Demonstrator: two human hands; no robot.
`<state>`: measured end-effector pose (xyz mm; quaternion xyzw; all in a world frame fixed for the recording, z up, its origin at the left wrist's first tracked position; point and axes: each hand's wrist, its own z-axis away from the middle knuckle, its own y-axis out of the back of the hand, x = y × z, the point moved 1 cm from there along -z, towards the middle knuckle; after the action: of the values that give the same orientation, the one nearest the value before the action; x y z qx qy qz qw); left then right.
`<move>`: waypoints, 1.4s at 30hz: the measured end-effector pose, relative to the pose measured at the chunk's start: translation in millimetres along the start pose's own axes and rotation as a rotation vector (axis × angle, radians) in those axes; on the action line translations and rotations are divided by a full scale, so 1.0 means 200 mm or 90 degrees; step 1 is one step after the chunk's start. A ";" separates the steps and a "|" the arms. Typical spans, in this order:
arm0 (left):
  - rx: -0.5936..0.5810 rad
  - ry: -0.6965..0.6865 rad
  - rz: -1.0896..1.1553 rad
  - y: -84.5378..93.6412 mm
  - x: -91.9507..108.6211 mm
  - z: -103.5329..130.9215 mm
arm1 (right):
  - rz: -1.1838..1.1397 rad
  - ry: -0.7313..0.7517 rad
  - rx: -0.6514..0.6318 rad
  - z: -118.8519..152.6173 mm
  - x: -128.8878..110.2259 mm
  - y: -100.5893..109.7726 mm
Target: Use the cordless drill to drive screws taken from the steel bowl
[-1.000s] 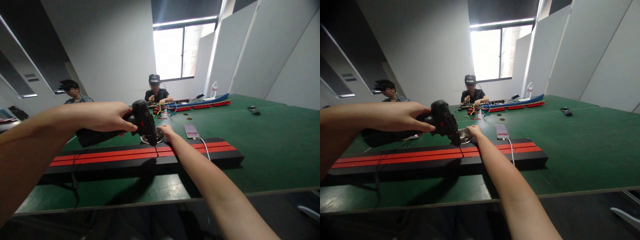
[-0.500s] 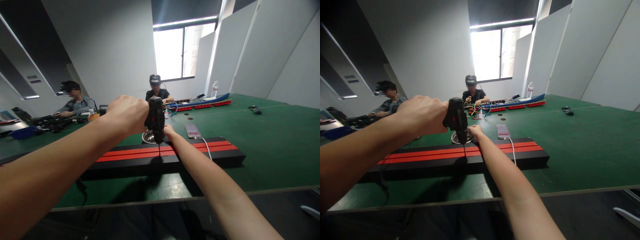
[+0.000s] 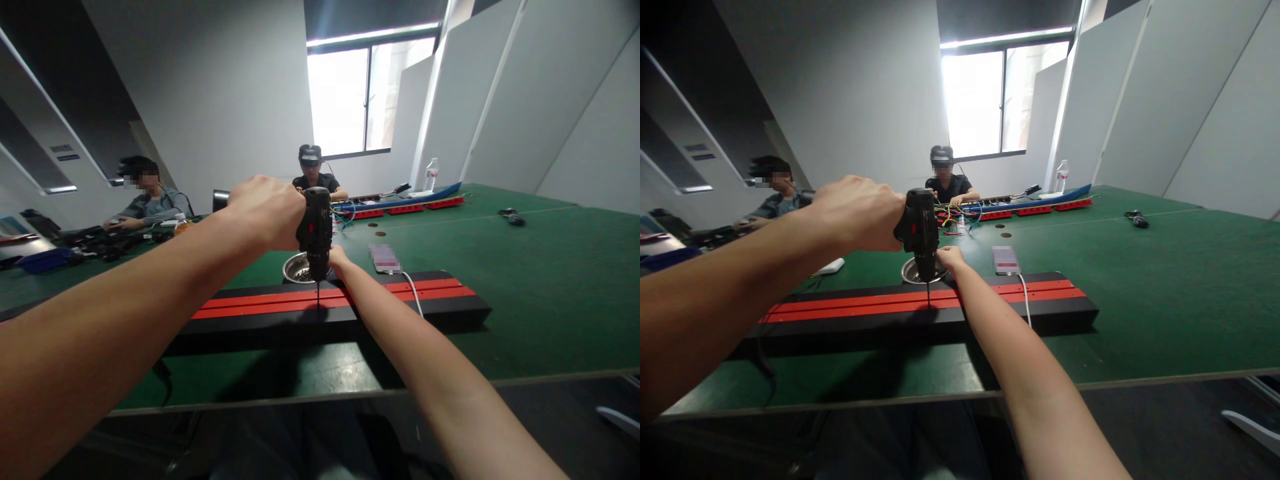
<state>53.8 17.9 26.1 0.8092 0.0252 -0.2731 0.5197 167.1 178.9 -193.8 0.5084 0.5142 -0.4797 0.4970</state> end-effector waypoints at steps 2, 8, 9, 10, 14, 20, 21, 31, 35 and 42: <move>-0.004 0.013 -0.010 -0.02 -0.01 -0.01 | 0.003 -0.004 0.002 -0.01 0.01 0.00; 0.003 0.022 -0.008 -0.06 -0.03 -0.03 | 0.004 0.006 0.000 -0.02 0.02 0.00; 0.001 0.022 -0.002 -0.06 -0.04 -0.03 | 0.004 0.005 -0.002 -0.01 0.02 0.00; -0.002 0.020 0.006 -0.07 -0.05 -0.03 | 0.004 0.004 -0.005 -0.01 0.01 0.00; -0.012 0.007 0.046 -0.09 -0.07 -0.03 | 0.000 -0.007 -0.012 -0.01 0.01 0.00; -0.004 0.051 0.113 -0.08 -0.06 -0.02 | 0.000 -0.001 -0.007 -0.02 0.02 0.00; -0.005 0.061 0.115 -0.08 -0.06 -0.02 | 0.003 -0.001 -0.001 -0.03 0.02 0.00; -0.010 0.055 0.088 -0.05 -0.04 -0.01 | 0.009 0.013 -0.010 -0.05 0.04 0.00; -0.021 0.056 0.040 -0.04 -0.03 0.00 | 0.049 0.023 -0.011 -0.06 0.04 0.00; -0.027 -0.014 0.041 -0.01 -0.06 0.05 | 0.390 0.103 0.039 -0.06 0.05 0.01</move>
<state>39.2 13.4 27.1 0.7952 -0.0009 -0.2643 0.5457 169.1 191.2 -203.5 0.6909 0.3604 -0.2814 0.5600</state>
